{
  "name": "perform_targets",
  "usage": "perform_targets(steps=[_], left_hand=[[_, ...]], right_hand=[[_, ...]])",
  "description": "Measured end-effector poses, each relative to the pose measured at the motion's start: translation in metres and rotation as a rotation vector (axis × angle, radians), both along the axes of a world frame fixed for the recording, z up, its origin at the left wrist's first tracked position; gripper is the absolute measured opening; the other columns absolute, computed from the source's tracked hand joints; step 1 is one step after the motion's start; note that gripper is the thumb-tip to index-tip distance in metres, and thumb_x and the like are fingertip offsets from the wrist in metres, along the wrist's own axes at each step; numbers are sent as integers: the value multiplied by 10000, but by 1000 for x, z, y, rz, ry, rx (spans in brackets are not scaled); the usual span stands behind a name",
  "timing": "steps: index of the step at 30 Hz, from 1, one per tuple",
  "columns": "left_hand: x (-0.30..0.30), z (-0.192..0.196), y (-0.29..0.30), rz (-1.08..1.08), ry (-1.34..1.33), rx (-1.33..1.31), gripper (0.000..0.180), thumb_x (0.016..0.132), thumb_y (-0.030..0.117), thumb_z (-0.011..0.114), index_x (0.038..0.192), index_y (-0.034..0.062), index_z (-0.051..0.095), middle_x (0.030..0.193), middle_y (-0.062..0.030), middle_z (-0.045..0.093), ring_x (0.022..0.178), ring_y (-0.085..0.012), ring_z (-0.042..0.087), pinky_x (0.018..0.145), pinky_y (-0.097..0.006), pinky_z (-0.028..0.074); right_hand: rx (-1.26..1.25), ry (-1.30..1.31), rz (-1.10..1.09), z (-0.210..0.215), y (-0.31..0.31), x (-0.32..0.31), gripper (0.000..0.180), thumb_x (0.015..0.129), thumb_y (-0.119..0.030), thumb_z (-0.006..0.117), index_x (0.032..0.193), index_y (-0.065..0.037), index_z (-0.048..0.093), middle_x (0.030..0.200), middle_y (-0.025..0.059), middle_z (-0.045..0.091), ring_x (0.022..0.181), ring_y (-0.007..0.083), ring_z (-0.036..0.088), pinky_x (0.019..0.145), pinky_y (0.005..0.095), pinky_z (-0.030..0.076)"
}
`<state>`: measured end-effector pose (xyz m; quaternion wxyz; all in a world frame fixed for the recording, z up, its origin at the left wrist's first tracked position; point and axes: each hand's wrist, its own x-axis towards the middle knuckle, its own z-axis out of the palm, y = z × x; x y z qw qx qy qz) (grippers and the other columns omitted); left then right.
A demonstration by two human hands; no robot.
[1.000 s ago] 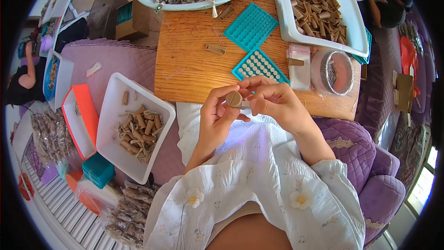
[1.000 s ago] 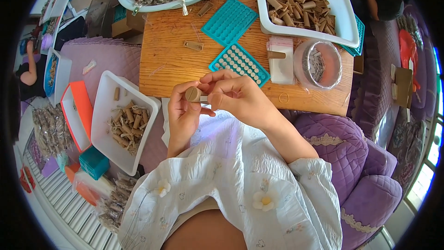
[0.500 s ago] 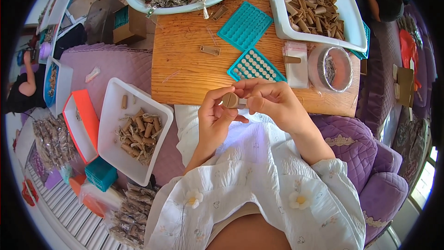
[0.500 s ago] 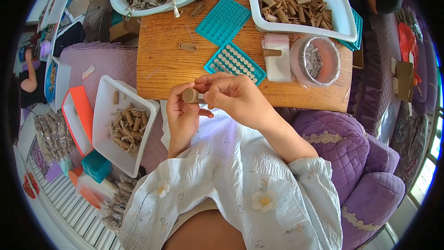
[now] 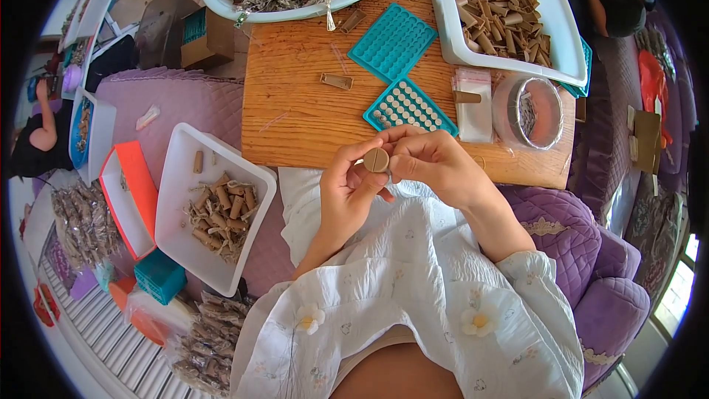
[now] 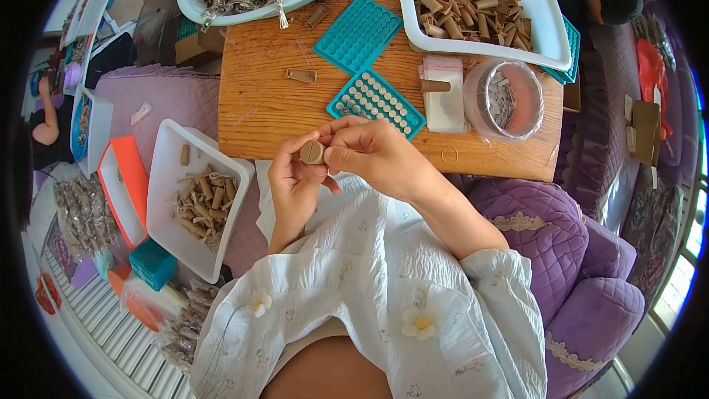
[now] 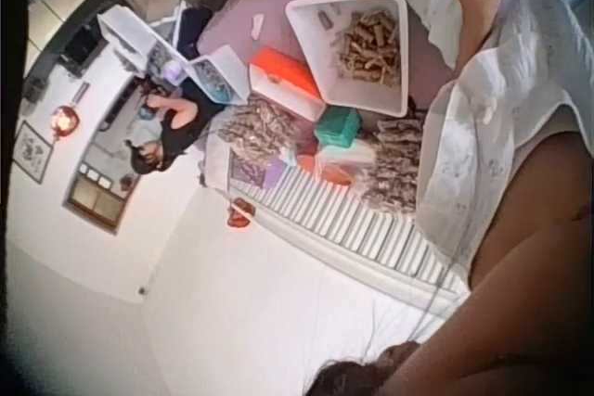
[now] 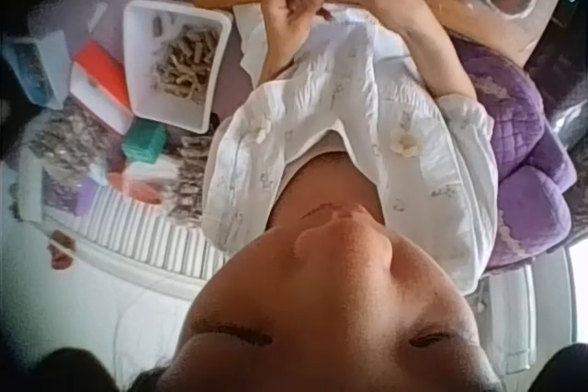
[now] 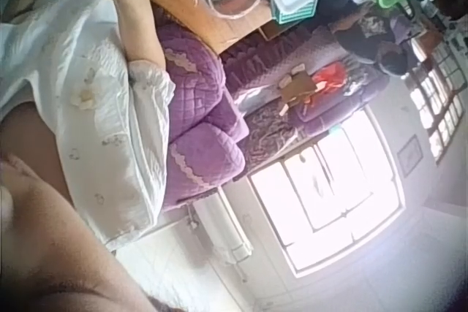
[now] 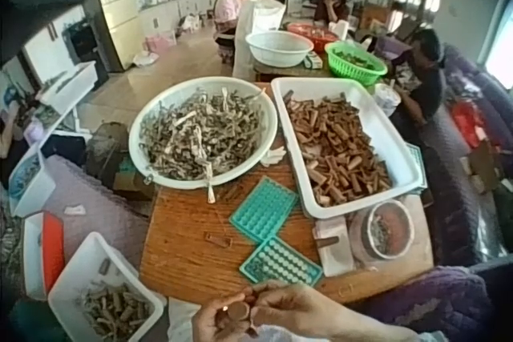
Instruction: The person fills small cardboard tubes with various small components and pellets by hand.
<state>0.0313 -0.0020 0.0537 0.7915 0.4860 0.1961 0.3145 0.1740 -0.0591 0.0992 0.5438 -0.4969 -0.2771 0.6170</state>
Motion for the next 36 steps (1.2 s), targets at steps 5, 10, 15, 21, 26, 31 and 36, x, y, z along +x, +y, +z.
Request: perform_targets(steps=[5, 10, 15, 21, 26, 31, 36], left_hand=[[4, 0, -1, 12, -5, -74, 358, 798, 130, 554, 1109, 15, 418, 957, -102, 533, 745, -136, 560, 486, -234, 505], [6, 3, -2, 43, 1, -146, 396, 795, 198, 569, 1115, 22, 417, 951, -102, 532, 746, -133, 557, 458, -237, 501], [7, 4, -5, 62, 21, -65, 379, 802, 179, 558, 1117, 18, 420, 957, -107, 531, 748, -136, 556, 466, -243, 506], [2, 6, -4, 52, 18, 47, 337, 792, 12, 533, 1116, -7, 441, 960, -105, 552, 776, -121, 564, 500, -219, 497], [4, 6, -5, 75, 77, 95, 344, 791, 66, 550, 1113, -1, 446, 937, -98, 552, 722, -114, 555, 464, -215, 484], [4, 2, -1, 71, 99, 70, 358, 804, 150, 557, 1107, -1, 440, 941, -99, 538, 713, -121, 548, 442, -221, 483], [8, 7, -1, 73, 83, 179, 277, 842, 78, 474, 1103, -7, 437, 952, -89, 547, 809, -104, 543, 641, -218, 484]], right_hand=[[52, -74, 43, -6, -3, 4, 133, 802, -86, 538, 751, 21, 598, 1016, 126, 516, 940, 158, 460, 713, 286, 426], [-7, 209, -55, -5, -6, 2, 129, 813, -90, 524, 787, 29, 567, 1049, 116, 486, 859, 132, 505, 739, 270, 423], [24, 190, -75, -6, -5, -2, 104, 790, -44, 514, 713, 23, 535, 1011, 108, 483, 837, 127, 509, 727, 270, 427], [14, 229, -93, -4, -5, -7, 144, 775, -25, 501, 635, 10, 492, 978, 110, 483, 761, 136, 509, 662, 276, 437], [18, 259, -118, -4, -3, -8, 156, 784, -22, 484, 631, 9, 477, 951, 116, 491, 717, 149, 511, 591, 280, 445], [1, 221, -115, -8, -1, -9, 169, 803, -27, 502, 642, 20, 478, 956, 114, 486, 740, 138, 514, 623, 276, 448], [15, 52, -93, -14, -6, -8, 135, 811, -58, 531, 711, 31, 512, 988, 117, 485, 803, 133, 513, 691, 275, 453]])
